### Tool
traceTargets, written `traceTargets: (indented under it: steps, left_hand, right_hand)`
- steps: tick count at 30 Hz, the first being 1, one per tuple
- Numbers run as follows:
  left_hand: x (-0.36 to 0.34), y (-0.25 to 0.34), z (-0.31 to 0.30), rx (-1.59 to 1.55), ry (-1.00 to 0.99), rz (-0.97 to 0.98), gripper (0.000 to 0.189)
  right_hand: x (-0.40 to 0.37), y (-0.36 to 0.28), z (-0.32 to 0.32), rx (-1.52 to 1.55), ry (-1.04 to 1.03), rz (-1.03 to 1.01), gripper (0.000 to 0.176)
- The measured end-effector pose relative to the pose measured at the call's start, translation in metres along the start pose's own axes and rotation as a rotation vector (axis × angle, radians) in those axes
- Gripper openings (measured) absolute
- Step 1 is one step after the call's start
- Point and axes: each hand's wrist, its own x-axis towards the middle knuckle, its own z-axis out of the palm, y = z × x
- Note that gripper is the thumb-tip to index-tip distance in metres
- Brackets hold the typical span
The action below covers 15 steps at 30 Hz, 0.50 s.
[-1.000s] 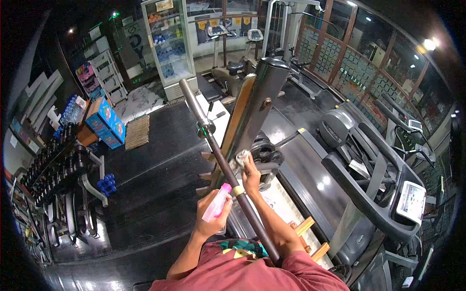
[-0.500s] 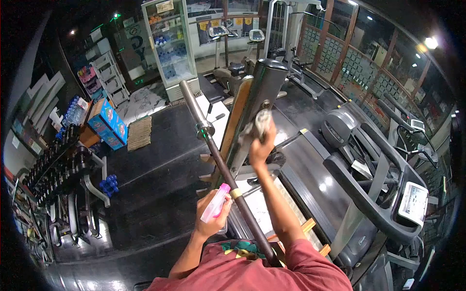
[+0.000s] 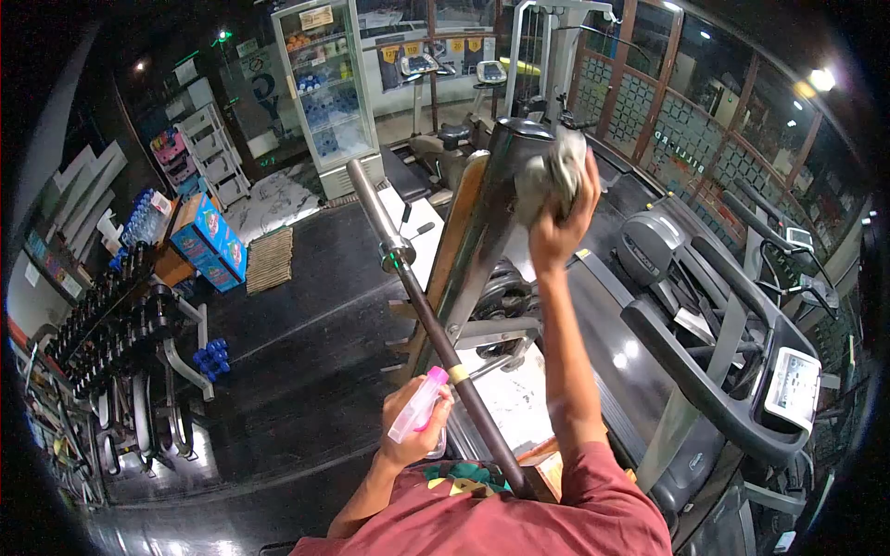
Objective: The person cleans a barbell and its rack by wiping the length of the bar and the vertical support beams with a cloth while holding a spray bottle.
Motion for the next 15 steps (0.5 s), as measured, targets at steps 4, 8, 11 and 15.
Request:
traceTargets:
  steps: [4,8,11,15]
  left_hand:
    - [0.003,0.002,-0.003,-0.003,-0.023,-0.01,0.007]
    - [0.002,-0.005,-0.008,0.0,-0.014,-0.014,0.007]
    - [0.003,-0.007,-0.009,-0.012,-0.023,-0.005,0.007]
    - [0.005,-0.019,-0.005,-0.054,-0.084,0.041,0.011]
  right_hand:
    - [0.036,-0.003,0.018,-0.127,-0.268,-0.008,0.054]
    - [-0.01,0.017,0.007,-0.057,-0.156,0.084,0.057]
    - [-0.082,0.069,-0.005,-0.031,-0.204,0.422,0.05]
    - [-0.191,0.037,-0.021,0.079,-0.188,0.593,0.051]
